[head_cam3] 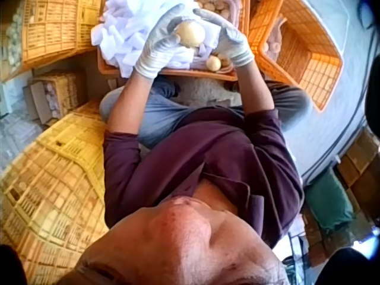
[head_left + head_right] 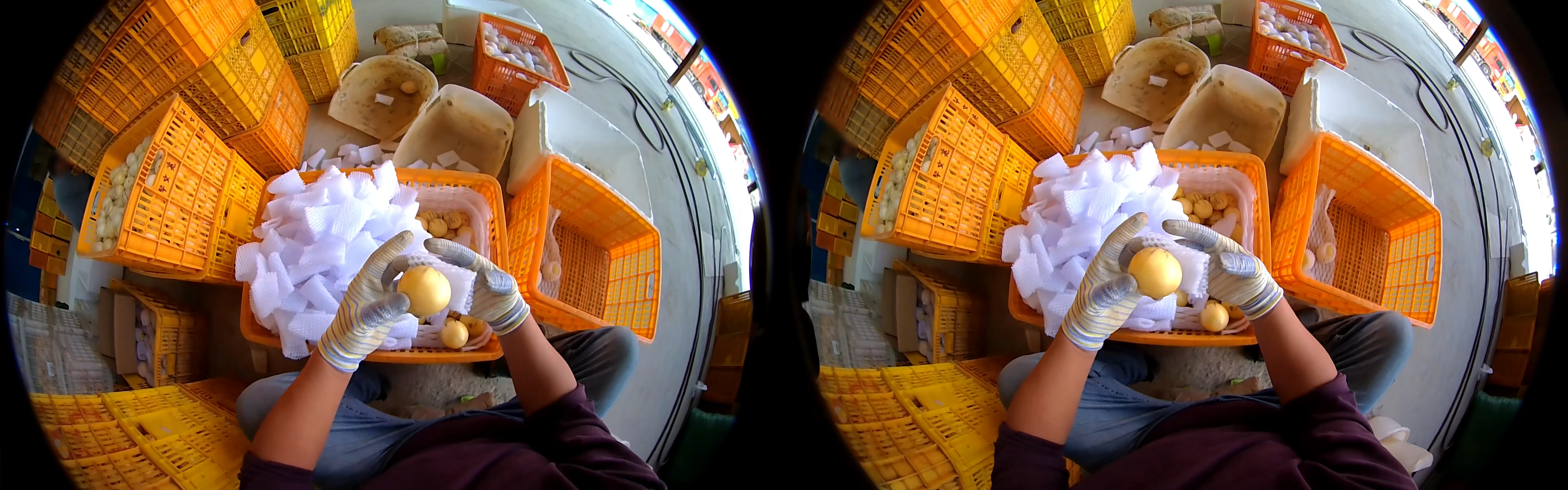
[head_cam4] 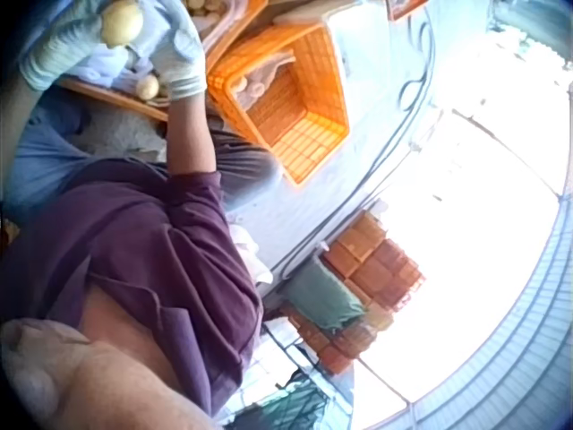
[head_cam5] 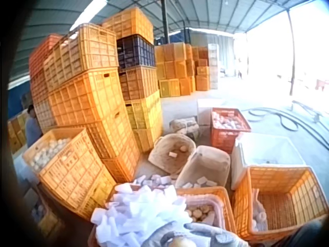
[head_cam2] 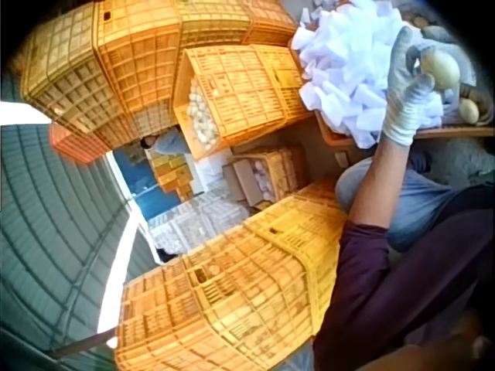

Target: The person sits on the floor and wraps small yellow fruits in white foam nets, placing them into an orange crate. Another person in the background handles similar items and moves a white styrofoam box.

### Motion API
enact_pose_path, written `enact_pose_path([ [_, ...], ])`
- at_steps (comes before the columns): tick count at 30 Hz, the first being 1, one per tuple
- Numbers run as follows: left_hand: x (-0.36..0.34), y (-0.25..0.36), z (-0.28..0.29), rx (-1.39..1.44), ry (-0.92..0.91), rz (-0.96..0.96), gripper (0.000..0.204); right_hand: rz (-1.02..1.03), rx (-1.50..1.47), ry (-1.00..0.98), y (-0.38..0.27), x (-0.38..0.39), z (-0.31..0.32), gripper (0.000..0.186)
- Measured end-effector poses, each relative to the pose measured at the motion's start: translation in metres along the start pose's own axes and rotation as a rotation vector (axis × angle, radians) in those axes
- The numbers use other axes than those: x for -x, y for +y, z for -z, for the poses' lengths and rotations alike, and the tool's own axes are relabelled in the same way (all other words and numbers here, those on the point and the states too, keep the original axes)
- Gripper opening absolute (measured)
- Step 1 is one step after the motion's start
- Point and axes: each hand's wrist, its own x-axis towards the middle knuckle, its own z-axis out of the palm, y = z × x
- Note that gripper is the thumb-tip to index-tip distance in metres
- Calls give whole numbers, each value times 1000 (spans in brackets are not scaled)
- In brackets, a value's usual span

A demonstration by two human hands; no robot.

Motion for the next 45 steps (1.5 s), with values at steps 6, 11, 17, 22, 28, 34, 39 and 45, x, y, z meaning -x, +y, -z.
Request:
enact_pose_path([
  [6,-3,-4,1,-24,-77,8,87,104,406,100,-6,4,-6,72],
  [11,-4,3,3,-94,3,38,87,223,564,301,-11,10,-24,55],
  [17,-7,0,1,-93,58,48,84,350,790,486,-7,16,-43,44],
  [22,-5,-2,-9,-483,81,-56,79,507,1167,600,4,28,-44,47],
  [28,-6,-8,-9,-1291,154,-372,72,679,1352,421,29,19,-56,50],
  [34,-8,-11,6,-1424,343,-465,61,573,1283,377,18,20,-34,63],
  [39,4,-37,2,-860,348,-74,58,553,1570,167,29,13,-23,78],
  [45,-6,-42,-6,-1303,305,-308,57,570,1527,308,34,13,-14,77],
])
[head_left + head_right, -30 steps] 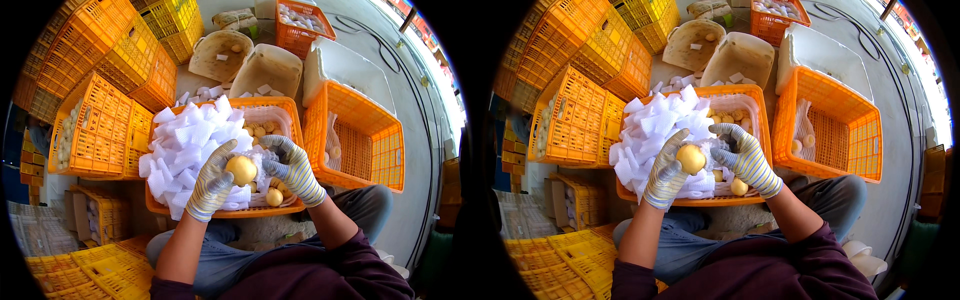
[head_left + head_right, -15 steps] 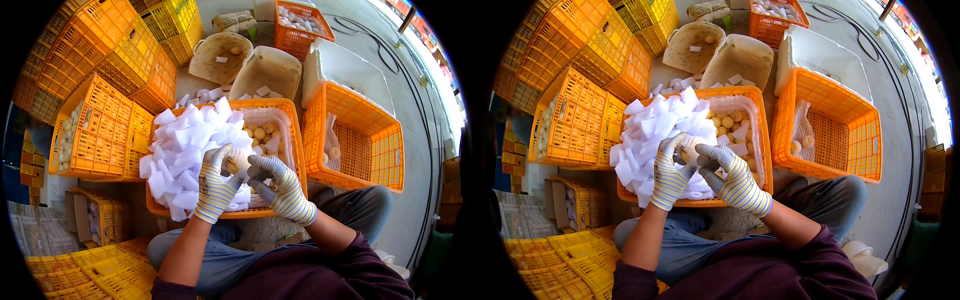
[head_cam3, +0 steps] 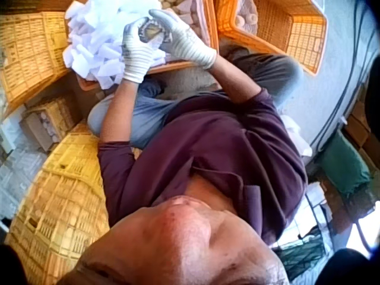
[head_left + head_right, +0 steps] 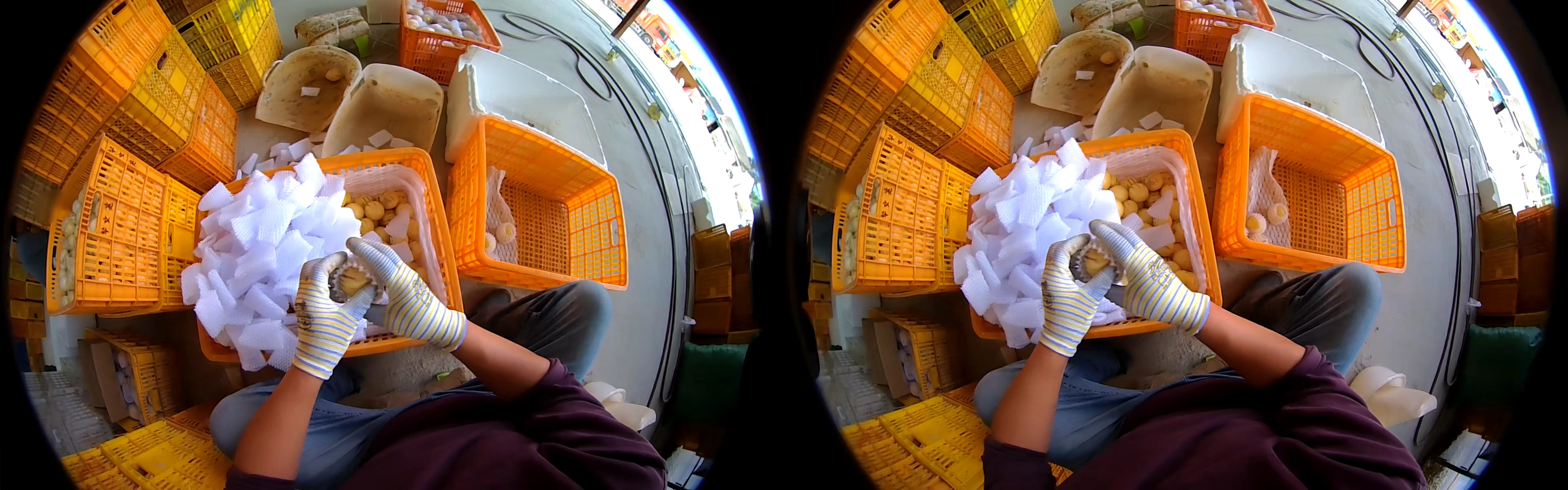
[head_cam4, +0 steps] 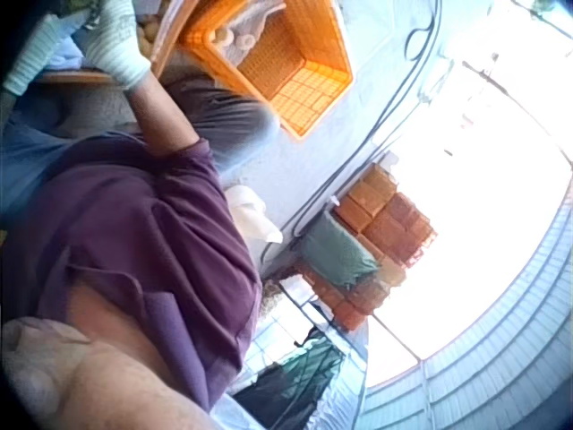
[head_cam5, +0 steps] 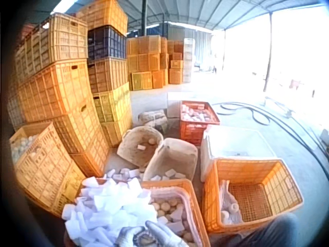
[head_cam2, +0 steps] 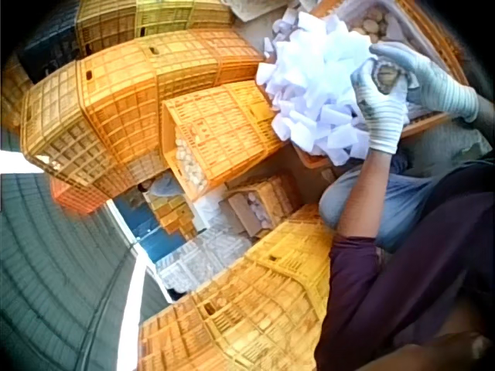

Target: The person sits on the floor and wraps small yellow fruits in white foam nets, placing them into an orange crate. Another person in the background handles similar items and moves a white styrofoam box.

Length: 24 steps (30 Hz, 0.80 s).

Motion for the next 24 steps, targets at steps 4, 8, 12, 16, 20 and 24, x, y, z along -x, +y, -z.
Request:
enact_pose_path([
  [4,-6,7,3,-23,16,-96,60,-257,-449,-26,0,4,9,78],
  [8,-5,8,4,-71,42,-158,65,-443,-982,27,4,4,8,66],
  [12,-3,12,1,-76,5,-222,69,-564,-924,114,6,1,10,49],
  [16,-4,14,3,-45,-35,-249,69,-659,-1037,213,10,0,20,40],
  [20,-1,3,2,282,-95,-128,64,-687,-1162,289,13,-1,28,39],
  [24,1,5,2,670,-164,106,58,-640,-1175,323,11,0,28,39],
])
